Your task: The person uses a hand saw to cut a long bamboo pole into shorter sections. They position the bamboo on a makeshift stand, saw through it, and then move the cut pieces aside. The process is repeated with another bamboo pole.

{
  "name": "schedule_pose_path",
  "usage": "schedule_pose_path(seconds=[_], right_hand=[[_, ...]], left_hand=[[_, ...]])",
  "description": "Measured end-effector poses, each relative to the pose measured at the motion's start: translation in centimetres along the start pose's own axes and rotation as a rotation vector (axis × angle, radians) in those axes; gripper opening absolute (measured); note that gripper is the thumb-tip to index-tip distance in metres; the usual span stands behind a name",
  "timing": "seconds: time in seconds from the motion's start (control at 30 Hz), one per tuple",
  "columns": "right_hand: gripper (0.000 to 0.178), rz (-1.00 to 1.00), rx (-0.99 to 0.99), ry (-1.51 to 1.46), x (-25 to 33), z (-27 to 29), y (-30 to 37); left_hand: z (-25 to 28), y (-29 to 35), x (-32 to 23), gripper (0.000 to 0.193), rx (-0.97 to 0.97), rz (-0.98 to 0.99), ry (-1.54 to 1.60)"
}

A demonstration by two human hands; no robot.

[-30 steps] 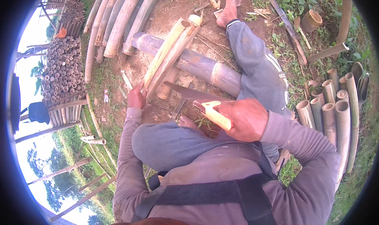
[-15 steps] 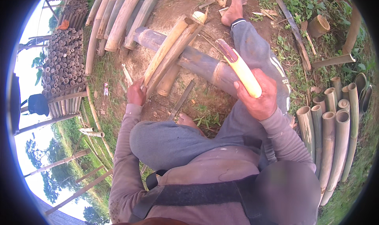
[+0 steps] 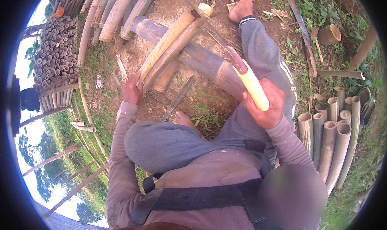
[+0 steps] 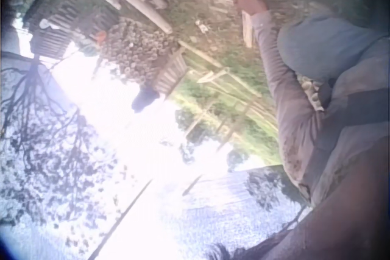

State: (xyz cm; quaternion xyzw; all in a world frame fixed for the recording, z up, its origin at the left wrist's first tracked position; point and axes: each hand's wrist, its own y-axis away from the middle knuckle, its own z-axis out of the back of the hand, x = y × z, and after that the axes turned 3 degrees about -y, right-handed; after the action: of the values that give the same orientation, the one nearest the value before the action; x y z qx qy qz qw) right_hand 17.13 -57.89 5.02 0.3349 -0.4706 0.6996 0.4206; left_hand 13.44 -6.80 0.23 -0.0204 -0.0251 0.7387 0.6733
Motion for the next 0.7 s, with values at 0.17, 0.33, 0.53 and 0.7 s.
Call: schedule_pose_path(seconds=[0.17, 0.33, 0.53, 0.7], right_hand=[[0.021, 0.004, 0.035, 0.019, 0.3, -0.1, 0.4], [0.023, 0.031, 0.04, 0.025, 0.0, 0.0, 0.5], [0.024, 0.032, 0.066, 0.062, 0.1, -0.1, 0.3], [0.02, 0.002, 0.069, 0.047, 0.7, 0.0, 1.3]], left_hand=[[-0.1, -0.3, 0.1, 0.047, 0.017, -0.003, 0.034], [0.1, 0.0, 0.3, 0.046, -0.011, -0.021, 0.049], [0.2, 0.1, -0.1, 0.046, 0.003, 0.008, 0.057], [0.2, -0.1, 0.2, 0.047, 0.021, -0.007, 0.019]])
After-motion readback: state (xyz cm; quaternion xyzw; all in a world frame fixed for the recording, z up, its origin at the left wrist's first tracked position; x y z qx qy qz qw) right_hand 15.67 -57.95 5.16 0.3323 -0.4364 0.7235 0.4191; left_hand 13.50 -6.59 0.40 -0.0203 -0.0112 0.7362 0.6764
